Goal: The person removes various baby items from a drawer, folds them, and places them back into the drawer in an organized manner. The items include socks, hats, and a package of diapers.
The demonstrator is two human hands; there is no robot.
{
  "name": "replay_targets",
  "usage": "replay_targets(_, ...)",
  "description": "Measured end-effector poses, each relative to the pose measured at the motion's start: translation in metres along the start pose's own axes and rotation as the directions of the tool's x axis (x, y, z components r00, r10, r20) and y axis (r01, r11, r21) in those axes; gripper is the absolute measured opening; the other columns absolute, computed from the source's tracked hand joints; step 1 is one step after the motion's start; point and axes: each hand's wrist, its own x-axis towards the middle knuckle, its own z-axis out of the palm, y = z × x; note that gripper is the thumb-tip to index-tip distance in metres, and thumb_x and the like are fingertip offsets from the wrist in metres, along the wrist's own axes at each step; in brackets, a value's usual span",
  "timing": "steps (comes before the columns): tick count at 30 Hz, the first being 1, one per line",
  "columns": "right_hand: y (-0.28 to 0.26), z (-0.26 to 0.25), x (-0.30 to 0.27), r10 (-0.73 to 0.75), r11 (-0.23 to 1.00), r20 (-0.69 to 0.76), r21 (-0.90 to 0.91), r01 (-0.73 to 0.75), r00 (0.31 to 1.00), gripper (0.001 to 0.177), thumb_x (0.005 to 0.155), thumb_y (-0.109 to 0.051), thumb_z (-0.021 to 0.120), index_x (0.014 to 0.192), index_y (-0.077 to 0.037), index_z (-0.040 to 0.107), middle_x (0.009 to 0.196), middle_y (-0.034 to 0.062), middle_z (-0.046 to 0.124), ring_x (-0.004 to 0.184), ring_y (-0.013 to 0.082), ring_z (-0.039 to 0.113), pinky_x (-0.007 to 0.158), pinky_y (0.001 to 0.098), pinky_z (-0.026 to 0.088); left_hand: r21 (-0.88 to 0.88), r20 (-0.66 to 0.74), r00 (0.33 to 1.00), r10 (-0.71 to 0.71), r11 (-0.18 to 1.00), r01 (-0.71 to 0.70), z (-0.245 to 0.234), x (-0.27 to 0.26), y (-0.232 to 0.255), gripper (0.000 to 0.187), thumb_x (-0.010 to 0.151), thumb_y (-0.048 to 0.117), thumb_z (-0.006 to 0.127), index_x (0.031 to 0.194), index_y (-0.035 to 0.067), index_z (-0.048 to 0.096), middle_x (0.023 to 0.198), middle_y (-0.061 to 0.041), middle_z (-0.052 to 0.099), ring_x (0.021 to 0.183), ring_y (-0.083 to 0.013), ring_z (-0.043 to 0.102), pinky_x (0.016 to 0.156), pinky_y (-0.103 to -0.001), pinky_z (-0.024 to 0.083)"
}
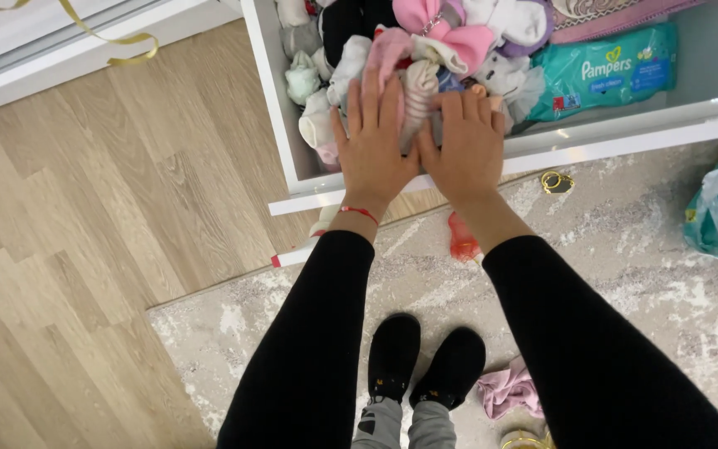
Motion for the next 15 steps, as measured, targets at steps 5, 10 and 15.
replay_targets(5,-0.004,-0.007,0.010,-0.045,0.998,0.110,-0.042,0.050,0.993,0.039,0.090,-0.030,0.058,0.127,-0.018,0.057,0.118,0.0046,0.067,0.116,0.0328,0.056,0.094,0.0508,0.039,0.068,0.144,0.986,-0.085,0.995,0.076,0.007,0.027,-0.012,0.086,0.091,0.053,0.070,0.161,0.024,0.029,0.170,-0.004,0.011,0.153,-0.0348,0.028,0.115,-0.064,0.034)
replay_targets(10,-0.008,-0.008,0.008,-0.042,0.997,0.052,-0.068,0.045,0.998,0.054,0.091,-0.033,0.055,0.141,-0.011,0.057,0.141,0.0101,0.062,0.128,0.0330,0.055,0.102,0.0526,0.039,0.228,0.136,0.954,-0.267,0.946,0.232,0.020,0.046,-0.025,0.068,0.102,0.058,0.051,0.157,0.021,0.038,0.168,-0.009,0.009,0.153,-0.0392,0.020,0.116,-0.070,0.029)
replay_targets(15,-0.011,-0.009,0.008,-0.023,0.997,-0.037,-0.068,0.021,0.999,0.053,0.089,-0.028,0.056,0.139,-0.012,0.056,0.137,0.0086,0.062,0.124,0.0403,0.056,0.096,0.0546,0.042,0.157,0.185,0.982,-0.048,0.987,0.018,-0.017,0.058,-0.022,0.082,0.097,0.025,0.060,0.165,0.015,0.015,0.172,-0.010,0.016,0.157,-0.0335,0.008,0.125,-0.065,0.006)
